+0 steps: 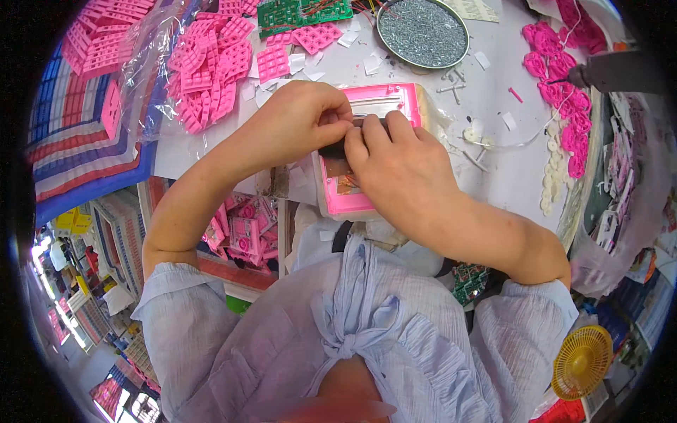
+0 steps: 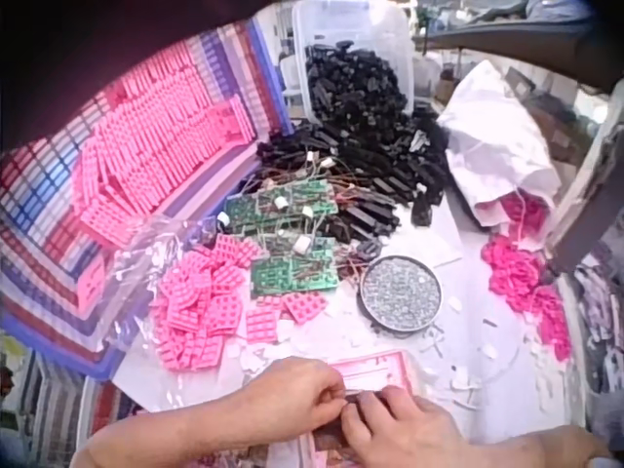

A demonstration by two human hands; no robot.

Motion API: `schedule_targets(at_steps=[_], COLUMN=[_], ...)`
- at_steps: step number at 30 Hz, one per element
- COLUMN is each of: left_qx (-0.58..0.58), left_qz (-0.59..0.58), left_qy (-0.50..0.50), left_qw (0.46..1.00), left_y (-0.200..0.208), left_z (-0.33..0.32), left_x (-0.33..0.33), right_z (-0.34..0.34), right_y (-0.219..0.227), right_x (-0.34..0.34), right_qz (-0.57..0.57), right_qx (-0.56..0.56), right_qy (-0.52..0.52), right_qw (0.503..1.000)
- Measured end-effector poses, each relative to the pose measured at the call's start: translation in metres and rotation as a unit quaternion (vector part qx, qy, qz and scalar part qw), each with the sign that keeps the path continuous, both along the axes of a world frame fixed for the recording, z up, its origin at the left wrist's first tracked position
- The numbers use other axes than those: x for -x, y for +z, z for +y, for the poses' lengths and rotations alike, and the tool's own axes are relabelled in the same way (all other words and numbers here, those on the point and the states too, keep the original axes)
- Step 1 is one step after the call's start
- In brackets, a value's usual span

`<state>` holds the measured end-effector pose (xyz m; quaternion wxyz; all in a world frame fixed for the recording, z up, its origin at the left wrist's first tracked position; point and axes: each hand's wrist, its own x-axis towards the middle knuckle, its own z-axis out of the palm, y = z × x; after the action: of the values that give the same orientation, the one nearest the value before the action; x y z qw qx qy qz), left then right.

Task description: Assembling electronic components and screws into a pink toy house casing.

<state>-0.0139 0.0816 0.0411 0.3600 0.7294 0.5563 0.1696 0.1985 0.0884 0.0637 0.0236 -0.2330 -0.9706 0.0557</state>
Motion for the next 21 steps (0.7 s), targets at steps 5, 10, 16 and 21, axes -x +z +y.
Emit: schedule_targets(at_steps=[5, 10, 16, 21], left_qx=[-0.083, -0.073, -0.283, -0.238], left_qz=[0.019, -0.014, 0.134, 0.266], left_qy=[-0.001, -0.004, 0.036, -0.094], left_qw=[0.996, 0.997, 0.949, 0.929], left_y=[-0.012, 0.01, -0.026, -0.062], left_z=[-0.008, 0.018, 0.12, 0.158], left_x=[0.0, 0.0, -0.023, -0.052], right_z=[0.025, 0.063, 0.196, 0.21], right_y=[0.013, 0.021, 0.034, 0.035], right_x=[-0.018, -0.1, -0.138, -0.081], right_qz=[0.143, 0.584, 0.62, 0.611], right_qx=[0.146, -0.032, 0.023, 0.221], right_qy=[0.04, -0.102, -0.098, -0.126], right_qw=[0.978, 0.805, 0.778, 0.749])
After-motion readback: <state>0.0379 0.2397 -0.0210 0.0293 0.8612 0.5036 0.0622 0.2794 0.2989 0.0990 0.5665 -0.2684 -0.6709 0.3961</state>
